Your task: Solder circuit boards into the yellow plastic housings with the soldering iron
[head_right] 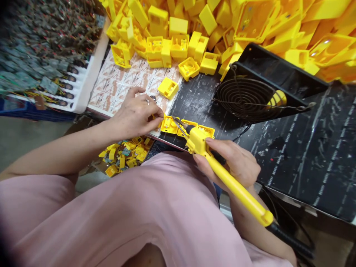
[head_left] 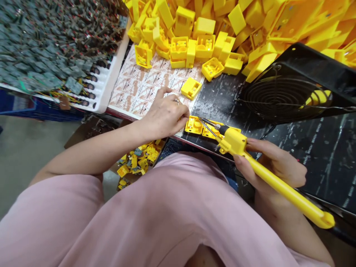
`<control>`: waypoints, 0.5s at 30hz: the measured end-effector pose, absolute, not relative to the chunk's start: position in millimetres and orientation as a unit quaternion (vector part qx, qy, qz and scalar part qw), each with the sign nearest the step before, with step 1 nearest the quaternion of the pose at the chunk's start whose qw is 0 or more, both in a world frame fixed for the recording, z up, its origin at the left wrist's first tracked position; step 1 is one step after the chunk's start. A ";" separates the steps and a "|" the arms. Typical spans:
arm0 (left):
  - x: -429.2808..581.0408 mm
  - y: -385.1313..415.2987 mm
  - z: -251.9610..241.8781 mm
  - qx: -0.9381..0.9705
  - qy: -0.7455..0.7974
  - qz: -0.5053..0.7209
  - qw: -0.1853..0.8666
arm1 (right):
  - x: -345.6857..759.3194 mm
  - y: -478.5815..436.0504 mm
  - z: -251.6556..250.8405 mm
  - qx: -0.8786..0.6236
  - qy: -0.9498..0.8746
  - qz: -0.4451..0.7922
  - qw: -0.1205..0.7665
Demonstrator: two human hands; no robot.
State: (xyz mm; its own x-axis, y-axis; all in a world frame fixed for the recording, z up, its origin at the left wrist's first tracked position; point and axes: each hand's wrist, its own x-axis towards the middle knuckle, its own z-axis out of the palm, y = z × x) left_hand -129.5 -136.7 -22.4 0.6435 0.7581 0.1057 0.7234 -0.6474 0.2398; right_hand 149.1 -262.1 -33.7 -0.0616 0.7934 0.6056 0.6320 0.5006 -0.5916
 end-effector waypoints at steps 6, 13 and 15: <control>-126.6 -137.7 -27.8 0.905 0.406 0.117 0.056 | 143.9 -260.2 -41.7 -0.449 -0.725 0.117 0.509; -123.1 -136.4 -25.4 0.919 0.380 0.105 0.022 | 137.2 -253.8 -37.7 -0.433 -0.759 0.067 0.481; -120.4 -135.9 -20.0 0.926 0.368 0.077 0.014 | 135.6 -250.6 -32.2 -0.420 -0.778 0.055 0.464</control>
